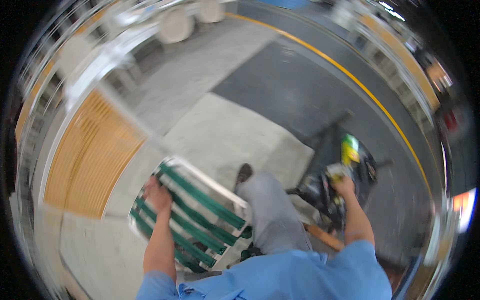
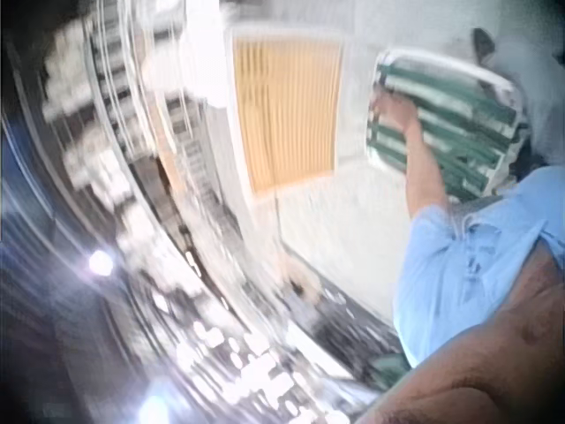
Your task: The person attaches green webbing straps to the seat frame of a white chair using a pneumatic staple gun. They repeatedly position each strap, staple it in place, and trim excess material with scissors. The chair seat is progressively filled with parallel straps.
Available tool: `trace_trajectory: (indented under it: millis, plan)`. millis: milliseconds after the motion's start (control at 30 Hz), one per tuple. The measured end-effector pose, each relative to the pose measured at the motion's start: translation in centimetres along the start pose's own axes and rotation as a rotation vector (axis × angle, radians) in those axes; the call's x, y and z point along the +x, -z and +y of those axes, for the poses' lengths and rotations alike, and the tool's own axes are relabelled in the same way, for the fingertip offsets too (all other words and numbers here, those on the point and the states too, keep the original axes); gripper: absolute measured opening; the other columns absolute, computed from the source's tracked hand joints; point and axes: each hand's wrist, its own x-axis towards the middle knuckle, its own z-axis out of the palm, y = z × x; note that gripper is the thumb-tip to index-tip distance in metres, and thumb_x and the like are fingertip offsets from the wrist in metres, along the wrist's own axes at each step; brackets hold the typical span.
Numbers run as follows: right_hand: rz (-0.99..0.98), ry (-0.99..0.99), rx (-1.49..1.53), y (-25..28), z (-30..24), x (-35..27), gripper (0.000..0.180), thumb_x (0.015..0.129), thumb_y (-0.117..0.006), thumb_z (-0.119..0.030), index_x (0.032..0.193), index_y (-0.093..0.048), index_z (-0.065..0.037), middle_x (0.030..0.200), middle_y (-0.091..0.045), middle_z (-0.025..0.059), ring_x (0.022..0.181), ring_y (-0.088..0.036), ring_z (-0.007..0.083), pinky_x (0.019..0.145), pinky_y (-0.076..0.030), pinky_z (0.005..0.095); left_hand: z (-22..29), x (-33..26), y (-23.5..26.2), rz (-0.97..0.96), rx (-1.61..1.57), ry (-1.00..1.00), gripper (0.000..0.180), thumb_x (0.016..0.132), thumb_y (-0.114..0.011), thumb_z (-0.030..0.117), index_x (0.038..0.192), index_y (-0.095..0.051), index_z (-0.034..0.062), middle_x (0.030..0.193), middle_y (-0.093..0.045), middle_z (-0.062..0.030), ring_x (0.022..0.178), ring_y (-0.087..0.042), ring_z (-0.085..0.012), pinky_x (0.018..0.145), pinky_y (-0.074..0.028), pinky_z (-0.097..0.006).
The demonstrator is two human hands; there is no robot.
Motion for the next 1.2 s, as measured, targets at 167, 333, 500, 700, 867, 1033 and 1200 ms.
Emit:
trace_trajectory:
  millis: [167, 333, 500, 700, 867, 1033, 1200]
  plan:
    - [0.042, 0.349, 0.454, 0.1, -1.9, -2.4, 0.057, 0.067, -0.077, -0.003, 0.123, -0.067, -0.002, 0.111, -0.074, 0.0110, 0.105, -0.070, 0.0285, 0.097, -0.052, 0.0379, -1.5, -0.9, 0.2, 0.082, -0.120, 0.040, 0.061, 0.103, -0.055, 0.024, 0.159, -0.038, 0.0114, 0.168, -0.033, -0.0079, 0.156, -0.023, -0.0395, 0.128, -0.015, -0.055]
    - [-0.171, 0.613, 0.586, 2.0, -11.7, -7.0, 0.049, 0.077, -0.079, -0.004, 0.124, -0.066, -0.002, 0.113, -0.071, 0.0061, 0.108, -0.066, 0.0234, 0.096, -0.051, 0.0378, -1.4, -1.8, -0.4, 0.101, -0.203, 0.071, 0.060, 0.102, -0.055, 0.022, 0.159, -0.039, 0.0114, 0.168, -0.032, -0.0066, 0.157, -0.022, -0.0390, 0.128, -0.015, -0.055]
    - [-0.686, 0.716, 0.635, -0.6, -30.4, -15.3, 0.044, 0.090, -0.081, -0.024, 0.126, -0.066, -0.002, 0.116, -0.071, 0.0065, 0.106, -0.065, 0.0211, 0.095, -0.050, 0.0364, -1.7, -1.9, -0.7, 0.098, -0.228, 0.095, 0.061, 0.101, -0.056, 0.022, 0.159, -0.040, 0.0123, 0.168, -0.031, -0.0061, 0.157, -0.022, -0.0367, 0.128, -0.016, -0.054]
    - [-0.937, 0.770, 0.523, -13.5, -48.0, -23.8, 0.034, 0.094, -0.078, -0.032, 0.113, -0.068, -0.005, 0.093, -0.070, 0.0038, 0.067, -0.062, 0.0146, 0.059, -0.051, 0.0322, -1.5, -1.4, -1.0, 0.127, -0.340, 0.091, 0.060, 0.100, -0.058, 0.022, 0.156, -0.042, 0.0129, 0.168, -0.029, -0.0117, 0.157, -0.021, -0.0369, 0.127, -0.018, -0.056]
    - [-0.974, 0.749, 0.448, -19.7, -53.3, -27.8, 0.030, 0.097, -0.074, -0.034, 0.105, -0.067, -0.006, 0.086, -0.067, 0.0046, 0.053, -0.058, 0.0146, 0.046, -0.049, 0.0309, -2.5, -1.7, -1.2, 0.120, -0.330, 0.116, 0.062, 0.099, -0.060, 0.023, 0.158, -0.042, 0.0150, 0.169, -0.025, -0.0150, 0.157, -0.023, -0.0363, 0.127, -0.019, -0.053]
    - [-0.948, 0.778, 0.365, -22.1, -54.3, -28.4, 0.029, 0.098, -0.073, -0.034, 0.108, -0.068, -0.007, 0.086, -0.068, 0.0049, 0.052, -0.057, 0.0136, 0.045, -0.049, 0.0297, -2.7, -1.8, -1.7, 0.117, -0.373, 0.130, 0.059, 0.100, -0.059, 0.022, 0.157, -0.044, 0.0140, 0.170, -0.023, -0.0149, 0.158, -0.021, -0.0346, 0.128, -0.018, -0.052]
    - [-0.913, 0.851, 0.333, -23.0, -54.7, -28.4, 0.029, 0.097, -0.074, -0.035, 0.103, -0.066, -0.008, 0.080, -0.065, 0.0039, 0.052, -0.057, 0.0147, 0.046, -0.048, 0.0311, -2.7, -1.8, -1.8, 0.130, -0.385, 0.119, 0.059, 0.100, -0.059, 0.021, 0.156, -0.045, 0.0131, 0.170, -0.025, -0.0153, 0.157, -0.023, -0.0355, 0.127, -0.019, -0.054]
